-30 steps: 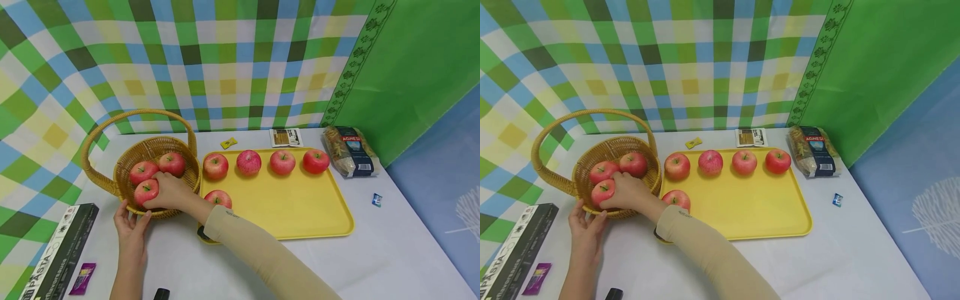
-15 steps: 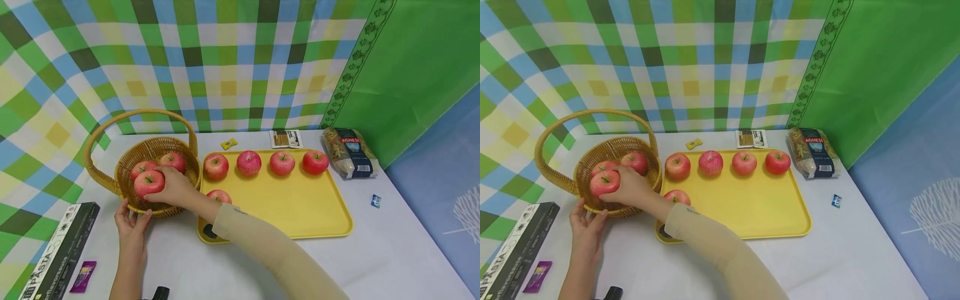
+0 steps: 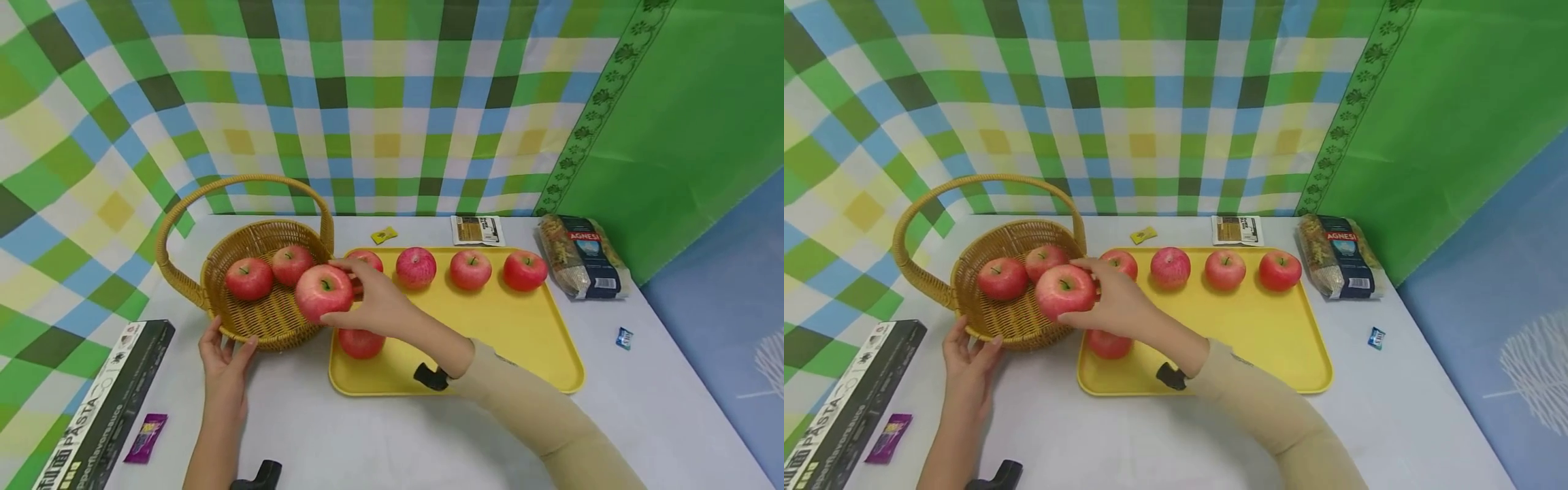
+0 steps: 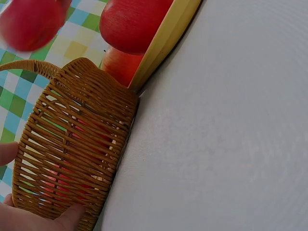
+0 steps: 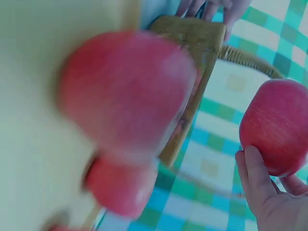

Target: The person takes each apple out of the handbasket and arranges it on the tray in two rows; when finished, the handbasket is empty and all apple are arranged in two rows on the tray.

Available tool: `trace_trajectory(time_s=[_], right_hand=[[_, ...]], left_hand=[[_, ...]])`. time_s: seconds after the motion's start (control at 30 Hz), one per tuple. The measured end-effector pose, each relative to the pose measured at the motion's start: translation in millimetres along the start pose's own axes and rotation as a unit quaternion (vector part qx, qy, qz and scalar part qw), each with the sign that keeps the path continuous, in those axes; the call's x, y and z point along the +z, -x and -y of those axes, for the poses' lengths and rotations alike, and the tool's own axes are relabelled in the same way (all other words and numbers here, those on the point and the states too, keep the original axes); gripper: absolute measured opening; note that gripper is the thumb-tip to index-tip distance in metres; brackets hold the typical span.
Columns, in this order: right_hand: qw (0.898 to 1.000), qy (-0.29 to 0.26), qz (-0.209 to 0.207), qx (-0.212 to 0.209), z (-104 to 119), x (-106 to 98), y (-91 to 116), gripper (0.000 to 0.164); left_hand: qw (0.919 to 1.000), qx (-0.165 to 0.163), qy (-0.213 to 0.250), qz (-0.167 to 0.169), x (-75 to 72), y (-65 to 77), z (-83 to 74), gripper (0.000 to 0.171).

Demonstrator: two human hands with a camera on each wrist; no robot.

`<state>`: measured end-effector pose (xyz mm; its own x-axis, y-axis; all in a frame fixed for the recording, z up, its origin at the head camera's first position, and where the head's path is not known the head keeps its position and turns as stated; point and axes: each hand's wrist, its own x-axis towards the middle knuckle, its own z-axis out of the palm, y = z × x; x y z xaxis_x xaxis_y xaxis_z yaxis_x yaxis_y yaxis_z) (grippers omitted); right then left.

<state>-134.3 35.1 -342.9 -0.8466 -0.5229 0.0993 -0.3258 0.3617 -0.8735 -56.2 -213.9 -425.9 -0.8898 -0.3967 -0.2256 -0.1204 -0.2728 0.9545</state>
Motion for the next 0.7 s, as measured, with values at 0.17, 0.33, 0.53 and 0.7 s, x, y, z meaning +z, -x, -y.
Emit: trace_trajectory(time_s=[0.17, 0.33, 0.53, 0.7], right_hand=[[0.999, 0.020, -0.035, 0.031, -22.0, -35.3, 36.6, 0.080], [0.994, 0.054, -0.055, 0.076, -53.2, -56.5, 66.7, 0.079], [0.987, 0.091, -0.047, 0.123, -87.8, -60.8, 84.6, 0.076], [0.983, 0.114, -0.044, 0.138, -101.8, -60.0, 91.5, 0.076]], left_hand=[[1.0000, -0.003, -0.001, 0.004, 0.4, -1.4, -0.3, 0.075], [1.0000, -0.003, 0.001, 0.001, -0.4, -2.8, 1.7, 0.075], [0.9999, -0.002, 0.004, -0.009, -1.4, -3.3, 2.6, 0.075], [0.9999, -0.011, 0.002, -0.011, -0.6, -4.3, 2.6, 0.075]])
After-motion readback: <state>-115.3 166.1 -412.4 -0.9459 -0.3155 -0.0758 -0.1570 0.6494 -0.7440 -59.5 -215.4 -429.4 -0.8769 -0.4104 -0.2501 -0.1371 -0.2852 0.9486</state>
